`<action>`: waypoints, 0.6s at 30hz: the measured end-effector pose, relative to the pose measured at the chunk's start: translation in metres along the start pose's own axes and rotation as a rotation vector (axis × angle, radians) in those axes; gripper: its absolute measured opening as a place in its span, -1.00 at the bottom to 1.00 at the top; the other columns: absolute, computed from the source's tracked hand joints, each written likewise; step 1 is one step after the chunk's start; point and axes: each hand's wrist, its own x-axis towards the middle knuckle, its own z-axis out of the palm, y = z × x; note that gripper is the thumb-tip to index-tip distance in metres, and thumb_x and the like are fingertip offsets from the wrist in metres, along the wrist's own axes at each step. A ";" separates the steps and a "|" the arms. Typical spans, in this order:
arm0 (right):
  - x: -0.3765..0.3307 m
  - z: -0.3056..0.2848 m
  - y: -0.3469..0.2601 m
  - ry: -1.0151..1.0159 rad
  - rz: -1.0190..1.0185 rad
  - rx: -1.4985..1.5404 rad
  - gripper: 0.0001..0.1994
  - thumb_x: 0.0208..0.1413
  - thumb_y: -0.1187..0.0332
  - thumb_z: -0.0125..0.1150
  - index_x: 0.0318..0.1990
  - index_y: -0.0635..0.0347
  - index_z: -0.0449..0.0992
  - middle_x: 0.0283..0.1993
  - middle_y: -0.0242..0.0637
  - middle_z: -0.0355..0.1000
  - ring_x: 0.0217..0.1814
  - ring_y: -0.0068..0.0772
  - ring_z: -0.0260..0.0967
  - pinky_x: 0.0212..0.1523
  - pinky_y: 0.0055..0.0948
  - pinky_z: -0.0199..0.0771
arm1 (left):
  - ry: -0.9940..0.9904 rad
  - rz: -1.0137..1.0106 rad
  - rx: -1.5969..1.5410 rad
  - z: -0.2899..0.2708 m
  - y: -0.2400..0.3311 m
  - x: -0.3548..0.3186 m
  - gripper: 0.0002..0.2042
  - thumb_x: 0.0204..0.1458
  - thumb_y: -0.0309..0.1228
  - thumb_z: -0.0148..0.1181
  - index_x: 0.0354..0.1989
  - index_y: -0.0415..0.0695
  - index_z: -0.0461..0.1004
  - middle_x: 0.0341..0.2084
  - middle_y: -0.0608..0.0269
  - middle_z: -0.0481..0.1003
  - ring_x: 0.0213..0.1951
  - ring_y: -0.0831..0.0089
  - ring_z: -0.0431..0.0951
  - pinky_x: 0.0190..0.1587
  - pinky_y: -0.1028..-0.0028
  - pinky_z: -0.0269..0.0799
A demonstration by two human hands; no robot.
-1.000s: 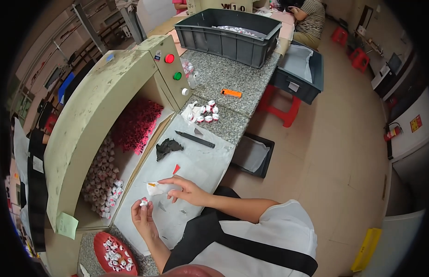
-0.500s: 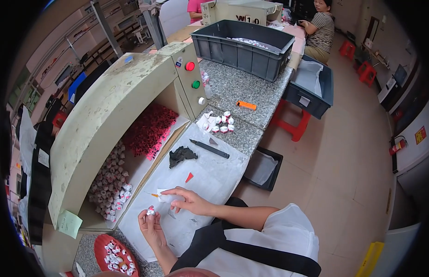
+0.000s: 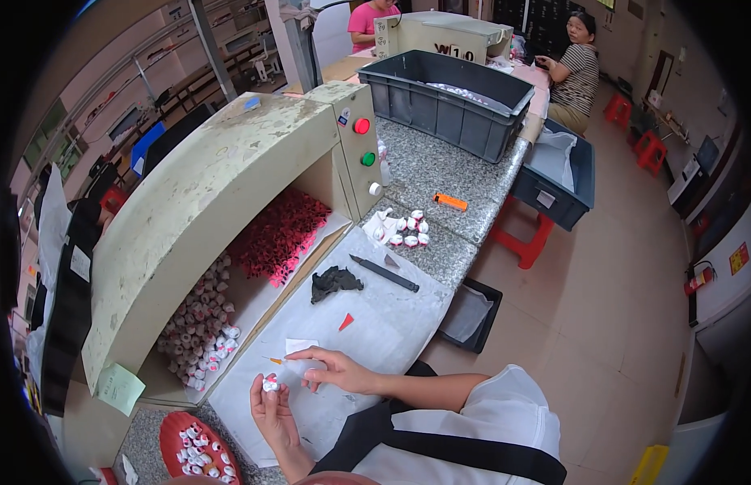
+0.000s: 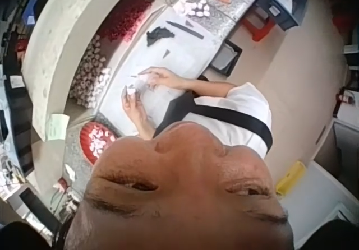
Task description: Assembling small toy heads by gluing pink bow pieces onto them at a factory workbench.
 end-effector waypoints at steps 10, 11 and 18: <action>-0.006 -0.008 -0.029 -0.002 -0.078 -0.037 -0.65 -0.01 0.46 -0.17 0.00 0.29 0.14 -0.14 -0.25 0.10 -0.25 -0.48 0.20 -0.25 -0.56 0.25 | 0.042 0.112 0.007 0.009 0.005 -0.007 -0.68 -0.17 -0.62 -0.01 -0.16 -0.27 0.18 -0.34 0.13 0.35 -0.35 0.45 0.40 -0.23 0.52 0.34; -0.007 -0.010 -0.028 -0.006 -0.089 -0.051 -0.65 -0.02 0.47 -0.15 -0.02 0.27 0.15 -0.12 -0.27 0.10 -0.24 -0.51 0.20 -0.27 -0.58 0.25 | 0.013 0.123 0.012 0.006 0.004 -0.006 -0.67 -0.15 -0.61 -0.02 -0.15 -0.26 0.17 -0.32 0.13 0.35 -0.35 0.45 0.41 -0.23 0.53 0.35; -0.010 -0.013 -0.012 0.172 -0.073 0.175 -0.72 -0.18 0.53 0.06 -0.25 0.23 0.20 -0.22 -0.28 0.19 -0.24 -0.49 0.22 -0.29 -0.50 0.27 | -0.023 0.114 0.024 0.005 0.003 -0.012 -0.63 -0.14 -0.60 -0.03 -0.09 -0.25 0.14 -0.27 0.12 0.33 -0.33 0.45 0.41 -0.21 0.55 0.34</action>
